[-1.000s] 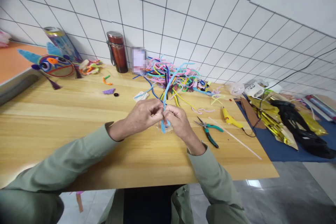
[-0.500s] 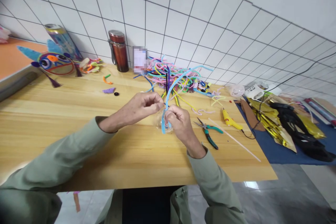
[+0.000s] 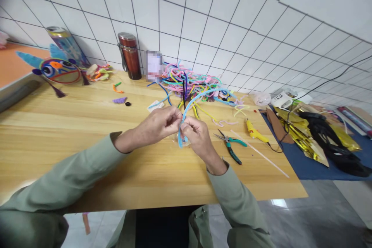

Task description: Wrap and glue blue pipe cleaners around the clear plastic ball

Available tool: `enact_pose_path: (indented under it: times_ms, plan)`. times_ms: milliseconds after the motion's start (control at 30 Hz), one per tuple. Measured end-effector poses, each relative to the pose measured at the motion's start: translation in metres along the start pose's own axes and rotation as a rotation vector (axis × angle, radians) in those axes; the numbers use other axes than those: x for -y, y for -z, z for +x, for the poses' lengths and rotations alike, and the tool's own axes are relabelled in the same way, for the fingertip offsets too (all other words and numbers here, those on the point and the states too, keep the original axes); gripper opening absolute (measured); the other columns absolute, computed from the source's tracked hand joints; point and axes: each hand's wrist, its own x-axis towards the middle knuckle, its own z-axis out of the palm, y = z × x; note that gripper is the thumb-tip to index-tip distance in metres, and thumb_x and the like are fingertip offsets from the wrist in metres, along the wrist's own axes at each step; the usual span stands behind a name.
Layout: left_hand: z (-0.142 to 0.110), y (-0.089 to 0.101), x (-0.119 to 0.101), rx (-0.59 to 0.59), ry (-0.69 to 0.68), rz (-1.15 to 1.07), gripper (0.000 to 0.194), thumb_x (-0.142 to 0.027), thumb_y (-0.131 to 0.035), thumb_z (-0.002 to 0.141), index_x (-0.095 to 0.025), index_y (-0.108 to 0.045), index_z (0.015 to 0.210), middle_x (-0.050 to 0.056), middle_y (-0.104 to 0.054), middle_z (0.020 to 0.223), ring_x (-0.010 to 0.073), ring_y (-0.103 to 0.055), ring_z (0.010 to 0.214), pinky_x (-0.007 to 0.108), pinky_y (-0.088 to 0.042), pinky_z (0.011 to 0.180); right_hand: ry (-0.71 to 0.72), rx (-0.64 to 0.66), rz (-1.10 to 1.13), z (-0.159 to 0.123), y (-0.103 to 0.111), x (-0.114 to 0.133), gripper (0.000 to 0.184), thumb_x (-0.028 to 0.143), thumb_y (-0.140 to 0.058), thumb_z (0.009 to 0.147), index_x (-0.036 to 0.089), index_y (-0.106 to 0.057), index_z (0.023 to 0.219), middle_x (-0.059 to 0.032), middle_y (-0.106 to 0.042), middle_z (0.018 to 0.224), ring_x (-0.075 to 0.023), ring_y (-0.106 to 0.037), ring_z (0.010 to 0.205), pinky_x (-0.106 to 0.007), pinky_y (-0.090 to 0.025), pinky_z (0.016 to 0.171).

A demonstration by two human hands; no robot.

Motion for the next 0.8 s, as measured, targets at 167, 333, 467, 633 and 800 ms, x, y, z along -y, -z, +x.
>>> enact_pose_path:
  times_ms: [167,333,467,633,800]
  plan:
    - [0.009,0.013,0.033,-0.126,0.119,0.212,0.019,-0.012,-0.058,0.089,-0.023,-0.047,0.079,-0.004,-0.053,0.072,0.0134,-0.045,0.065,0.027,-0.035,0.063,0.001,0.118,0.091,-0.011,-0.002,-0.003,0.031,0.035,-0.063,0.096,0.024,-0.061,0.067,0.0012,-0.062,0.064,-0.0164,-0.057,0.060,-0.033,-0.047,0.062]
    - [0.010,0.024,0.034,-0.043,0.129,0.063,0.008,-0.017,-0.055,0.091,-0.020,-0.056,0.085,-0.003,-0.058,0.075,0.0127,-0.050,0.068,0.025,-0.038,0.065,-0.014,-0.004,0.107,-0.006,0.004,-0.009,0.032,0.037,-0.061,0.097,0.024,-0.062,0.068,0.0014,-0.063,0.063,-0.0164,-0.057,0.059,-0.033,-0.048,0.063]
    - [0.005,0.021,0.015,0.069,0.151,-0.163,0.015,-0.031,-0.056,0.096,-0.019,-0.059,0.087,-0.002,-0.057,0.077,0.0126,-0.050,0.070,0.025,-0.041,0.066,0.011,-0.077,-0.012,0.001,0.005,-0.006,0.030,0.032,-0.061,0.093,0.024,-0.062,0.065,0.0020,-0.064,0.061,-0.0158,-0.058,0.058,-0.031,-0.047,0.061]
    - [0.003,0.021,-0.003,0.141,0.171,-0.228,0.023,-0.036,-0.056,0.098,-0.019,-0.061,0.085,-0.002,-0.057,0.076,0.0125,-0.049,0.070,0.025,-0.039,0.064,0.019,-0.089,-0.150,0.003,0.002,0.001,0.028,0.031,-0.059,0.089,0.025,-0.059,0.062,0.0024,-0.062,0.058,-0.0153,-0.056,0.056,-0.030,-0.045,0.059]
    - [0.005,0.019,-0.006,0.152,0.142,-0.168,0.021,-0.030,-0.055,0.092,-0.019,-0.059,0.076,-0.005,-0.054,0.066,0.0112,-0.047,0.062,0.024,-0.035,0.059,0.004,-0.072,-0.257,0.002,0.000,0.000,0.029,0.032,-0.058,0.091,0.025,-0.054,0.063,0.0026,-0.058,0.058,-0.0149,-0.052,0.057,-0.030,-0.041,0.060]
